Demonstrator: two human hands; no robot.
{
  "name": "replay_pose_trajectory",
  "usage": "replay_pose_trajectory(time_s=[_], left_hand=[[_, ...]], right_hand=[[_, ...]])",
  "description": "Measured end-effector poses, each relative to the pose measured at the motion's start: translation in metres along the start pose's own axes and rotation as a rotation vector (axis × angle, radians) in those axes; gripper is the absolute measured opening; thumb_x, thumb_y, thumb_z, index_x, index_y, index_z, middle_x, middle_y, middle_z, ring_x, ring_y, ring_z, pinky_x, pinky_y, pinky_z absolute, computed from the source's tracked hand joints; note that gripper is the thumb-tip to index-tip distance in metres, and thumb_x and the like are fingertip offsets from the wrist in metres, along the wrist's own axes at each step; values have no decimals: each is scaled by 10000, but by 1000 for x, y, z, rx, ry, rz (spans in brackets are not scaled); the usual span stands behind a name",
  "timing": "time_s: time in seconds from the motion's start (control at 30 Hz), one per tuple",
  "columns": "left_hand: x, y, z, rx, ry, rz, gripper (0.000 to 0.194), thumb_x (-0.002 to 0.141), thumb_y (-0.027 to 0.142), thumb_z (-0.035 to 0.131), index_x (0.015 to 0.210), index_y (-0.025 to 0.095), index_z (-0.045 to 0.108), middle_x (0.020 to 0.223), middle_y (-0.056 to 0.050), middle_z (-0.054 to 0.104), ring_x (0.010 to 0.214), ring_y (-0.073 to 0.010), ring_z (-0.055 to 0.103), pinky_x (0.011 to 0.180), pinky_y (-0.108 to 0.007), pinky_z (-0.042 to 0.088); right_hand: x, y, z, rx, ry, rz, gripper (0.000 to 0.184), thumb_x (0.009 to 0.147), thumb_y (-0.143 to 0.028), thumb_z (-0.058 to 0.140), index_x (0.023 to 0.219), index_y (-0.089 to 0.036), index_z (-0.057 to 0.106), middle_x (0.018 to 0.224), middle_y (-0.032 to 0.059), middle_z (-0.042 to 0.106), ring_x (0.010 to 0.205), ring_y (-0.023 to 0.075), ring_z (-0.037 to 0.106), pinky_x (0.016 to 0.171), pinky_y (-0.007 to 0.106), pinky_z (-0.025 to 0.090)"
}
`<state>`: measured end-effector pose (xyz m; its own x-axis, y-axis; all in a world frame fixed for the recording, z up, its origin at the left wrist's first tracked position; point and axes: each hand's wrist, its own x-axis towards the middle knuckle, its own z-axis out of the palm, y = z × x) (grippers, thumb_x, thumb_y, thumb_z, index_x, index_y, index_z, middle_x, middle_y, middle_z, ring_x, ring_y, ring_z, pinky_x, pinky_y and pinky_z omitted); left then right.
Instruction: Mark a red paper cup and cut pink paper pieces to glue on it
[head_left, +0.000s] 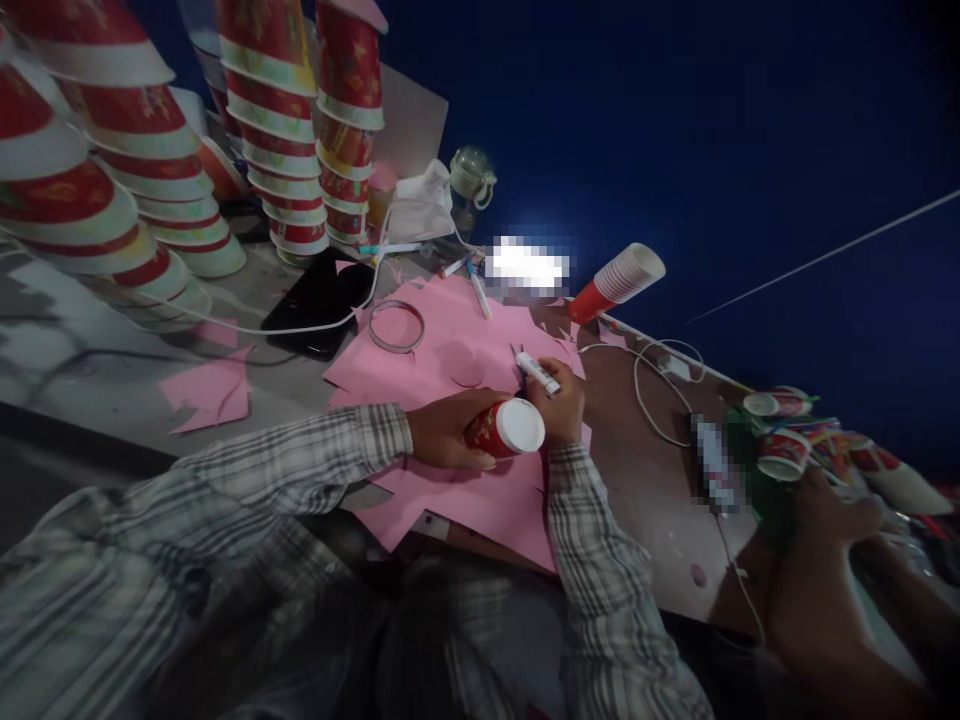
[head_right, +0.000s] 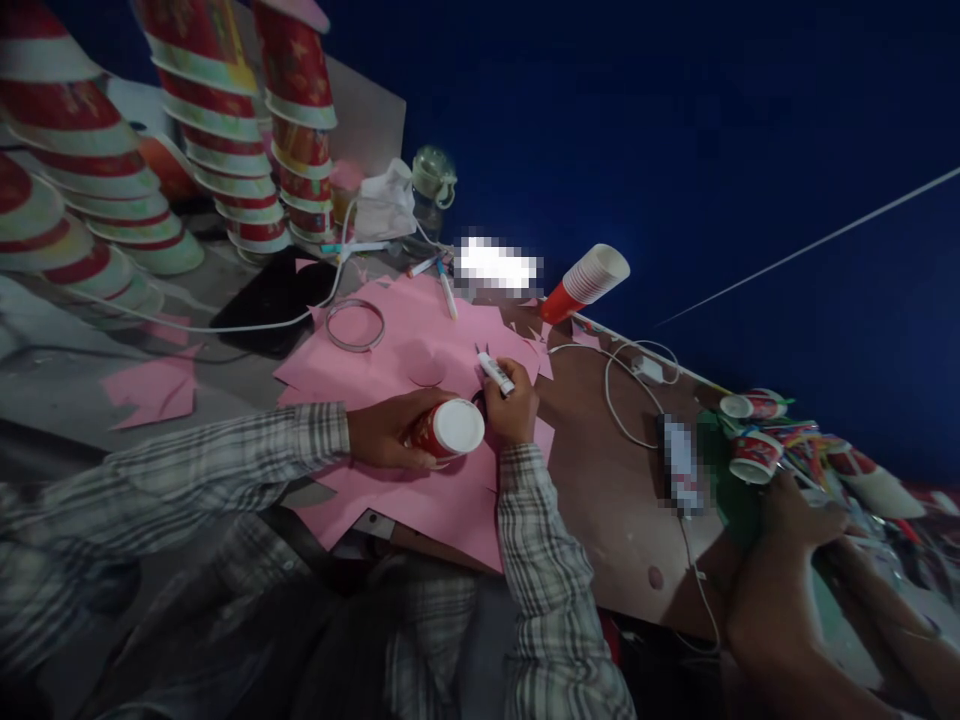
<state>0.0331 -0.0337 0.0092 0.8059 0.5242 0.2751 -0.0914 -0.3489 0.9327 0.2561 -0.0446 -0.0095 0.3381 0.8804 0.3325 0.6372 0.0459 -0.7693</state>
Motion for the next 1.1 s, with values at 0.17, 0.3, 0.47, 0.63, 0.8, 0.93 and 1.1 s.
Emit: replay_pose_trajectory(time_s=[0.17,0.3,0.47,0.63,0.8,0.93,1.1], left_hand=[[-1,-2,2,3,-24,23,698,681,301,768,1301,149,487,1244,-150,592,1118,-291,589,995,-479,469],[-1,-2,2,-3,-13,15,685,683,319,764,1288,149,493,1209,-140,603,1087,-289,603,968,-480,485],[-1,-1,1,21,-24,21,658,690,299,752,1279,159,494,1195,-127,618,1068,-277,609,956,-471,489],[-2,-5,2,48,-35,23,681,695,297,755,1304,162,481,1222,-139,606,1105,-282,599,982,-475,476],[-3,-9,3,63,-28,58,689,712,325,749,1317,144,474,1239,-158,603,1120,-293,600,988,-480,472],[-4,-7,2,89,-63,59,707,715,401,760,1314,155,476,1235,-151,609,1098,-293,604,963,-469,478],[-5,2,2,44,-159,39,717,705,479,771,1281,139,512,1182,-146,650,1022,-287,638,887,-439,514]], right_hand=[[0,0,-3,-9,34,36,285,770,-331,645,990,-154,682,932,72,715,783,183,627,758,325,493],[2,3,-5,-27,51,35,353,796,-405,611,1021,-148,697,1002,102,720,890,216,635,820,357,494],[5,16,-15,77,-158,60,358,751,-384,649,1023,-160,713,957,76,737,846,215,650,790,354,517],[11,34,-23,-66,-173,-95,248,750,-337,639,933,-200,735,943,69,733,949,244,637,913,434,493],[13,31,-25,-123,-6,-215,222,771,-310,626,930,-182,714,1014,97,697,1008,250,623,961,465,481],[11,7,-21,-119,73,-307,206,833,-306,605,968,-173,687,939,84,695,897,228,646,891,440,524],[11,-26,1,-131,-178,-510,317,881,-323,605,1166,-194,654,1144,133,678,1117,269,623,991,468,513]])
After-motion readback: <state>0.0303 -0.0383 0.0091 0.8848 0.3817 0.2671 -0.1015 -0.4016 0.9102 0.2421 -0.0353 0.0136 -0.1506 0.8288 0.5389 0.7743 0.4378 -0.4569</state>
